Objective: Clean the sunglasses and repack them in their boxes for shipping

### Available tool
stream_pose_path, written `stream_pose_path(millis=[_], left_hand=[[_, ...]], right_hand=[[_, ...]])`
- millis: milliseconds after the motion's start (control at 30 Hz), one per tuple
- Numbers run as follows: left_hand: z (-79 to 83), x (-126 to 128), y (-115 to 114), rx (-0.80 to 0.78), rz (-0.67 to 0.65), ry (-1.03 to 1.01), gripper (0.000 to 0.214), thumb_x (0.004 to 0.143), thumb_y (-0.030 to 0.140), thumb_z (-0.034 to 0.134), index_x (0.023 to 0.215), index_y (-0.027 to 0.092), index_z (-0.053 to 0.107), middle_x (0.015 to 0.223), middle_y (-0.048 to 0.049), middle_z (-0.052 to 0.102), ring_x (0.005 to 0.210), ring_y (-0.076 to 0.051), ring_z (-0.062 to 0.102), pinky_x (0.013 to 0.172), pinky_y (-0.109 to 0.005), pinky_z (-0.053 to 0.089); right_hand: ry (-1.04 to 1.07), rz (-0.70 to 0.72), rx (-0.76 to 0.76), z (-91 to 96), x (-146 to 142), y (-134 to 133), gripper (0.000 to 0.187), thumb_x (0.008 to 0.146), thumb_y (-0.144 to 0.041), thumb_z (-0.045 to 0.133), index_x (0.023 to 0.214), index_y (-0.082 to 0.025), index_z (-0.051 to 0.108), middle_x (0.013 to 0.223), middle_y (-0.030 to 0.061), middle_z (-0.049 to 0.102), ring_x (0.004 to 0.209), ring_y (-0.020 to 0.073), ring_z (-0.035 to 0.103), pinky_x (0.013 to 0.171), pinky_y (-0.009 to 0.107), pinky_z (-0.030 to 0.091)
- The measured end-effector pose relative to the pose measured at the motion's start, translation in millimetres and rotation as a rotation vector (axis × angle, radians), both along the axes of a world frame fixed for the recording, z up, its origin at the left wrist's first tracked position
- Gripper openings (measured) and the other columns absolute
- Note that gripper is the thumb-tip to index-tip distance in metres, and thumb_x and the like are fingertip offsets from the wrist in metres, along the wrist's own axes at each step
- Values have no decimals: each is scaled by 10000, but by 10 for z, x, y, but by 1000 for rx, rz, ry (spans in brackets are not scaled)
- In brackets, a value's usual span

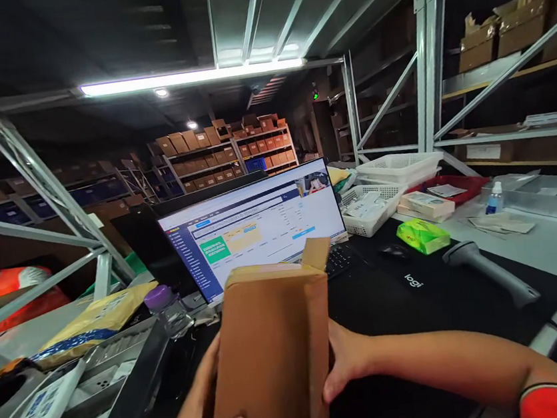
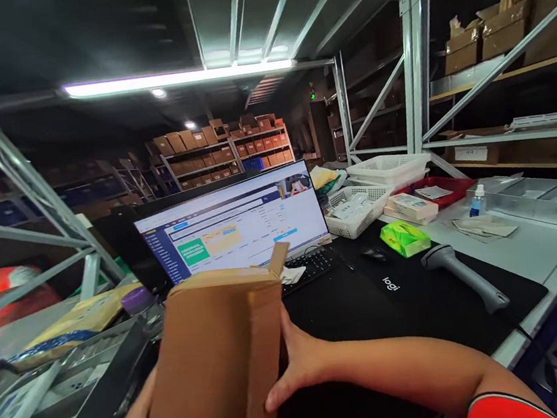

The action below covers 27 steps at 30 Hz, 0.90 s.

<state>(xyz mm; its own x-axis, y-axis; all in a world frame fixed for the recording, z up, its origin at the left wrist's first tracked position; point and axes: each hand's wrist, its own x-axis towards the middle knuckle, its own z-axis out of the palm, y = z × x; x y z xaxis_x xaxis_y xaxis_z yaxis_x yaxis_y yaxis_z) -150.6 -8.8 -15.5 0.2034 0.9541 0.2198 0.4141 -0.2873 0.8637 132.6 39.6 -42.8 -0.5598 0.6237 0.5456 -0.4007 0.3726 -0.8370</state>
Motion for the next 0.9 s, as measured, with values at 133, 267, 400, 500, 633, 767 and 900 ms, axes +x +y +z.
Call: stream_pose_path(millis=[133, 267, 400, 500, 633, 767, 900], left_hand=[[468, -56, 4, 149, -12, 413, 1026, 674, 599, 747, 1549, 349, 271, 1580, -82, 361, 1397, -399, 415, 1128, -574, 396], [610, 55, -65, 196, -19, 725, 1003, 649, 434, 786, 1532, 408, 313, 1521, -70, 388, 1340, -373, 463, 1100, -564, 427], [690, 211, -115, 155, -19, 825, 943, 610, 351, 804, 1469, 452, 427, 1506, -60, 394, 1352, -388, 439, 1102, -596, 404], [772, 172, -77, 139, -28, 809, 860, 602, 375, 818, 1400, 480, 515, 1549, -41, 347, 1400, -415, 372, 1129, -643, 328], [866, 34, 65, 179, -34, 605, 768, 656, 541, 781, 1382, 424, 561, 1551, -54, 368, 1391, -424, 387, 1145, -661, 263], [933, 58, 191, 166, -8, 417, 753, 660, 612, 776, 1348, 352, 613, 1482, -87, 469, 1385, -428, 394, 1127, -651, 296], [933, 150, 236, 151, -32, 371, 760, 668, 583, 792, 1364, 346, 599, 1492, -73, 468, 1390, -409, 393, 1148, -631, 281]], right_hand=[[-408, 110, 64, -267, 329, 224, 838, 543, -673, 857, 1232, -228, 684, 1244, 78, 678, 1201, 343, 591, 1101, 470, 422], [-614, -41, 132, -506, 700, 350, 1202, 440, -514, 953, 1492, -204, 460, 1531, 141, 441, 1429, 405, 345, 1209, 522, 232], [-852, -90, 165, -600, 897, 351, 1330, 475, -451, 953, 1582, -173, 269, 1623, 186, 228, 1507, 396, 163, 1234, 520, 157], [-850, -99, 177, -672, 944, 325, 1225, 573, -435, 917, 1583, -200, 267, 1619, 168, 247, 1503, 371, 205, 1236, 504, 177], [-726, -169, 188, -767, 922, 271, 1057, 655, -448, 878, 1541, -206, 355, 1566, 172, 372, 1433, 385, 351, 1191, 546, 274], [-524, -223, 103, -669, 788, 186, 744, 725, -434, 836, 1368, -189, 553, 1388, 166, 561, 1234, 354, 562, 1051, 513, 468], [-341, -243, -44, -504, 572, 207, 596, 780, -553, 757, 1249, -211, 623, 1246, 145, 648, 1140, 352, 606, 996, 547, 500]])
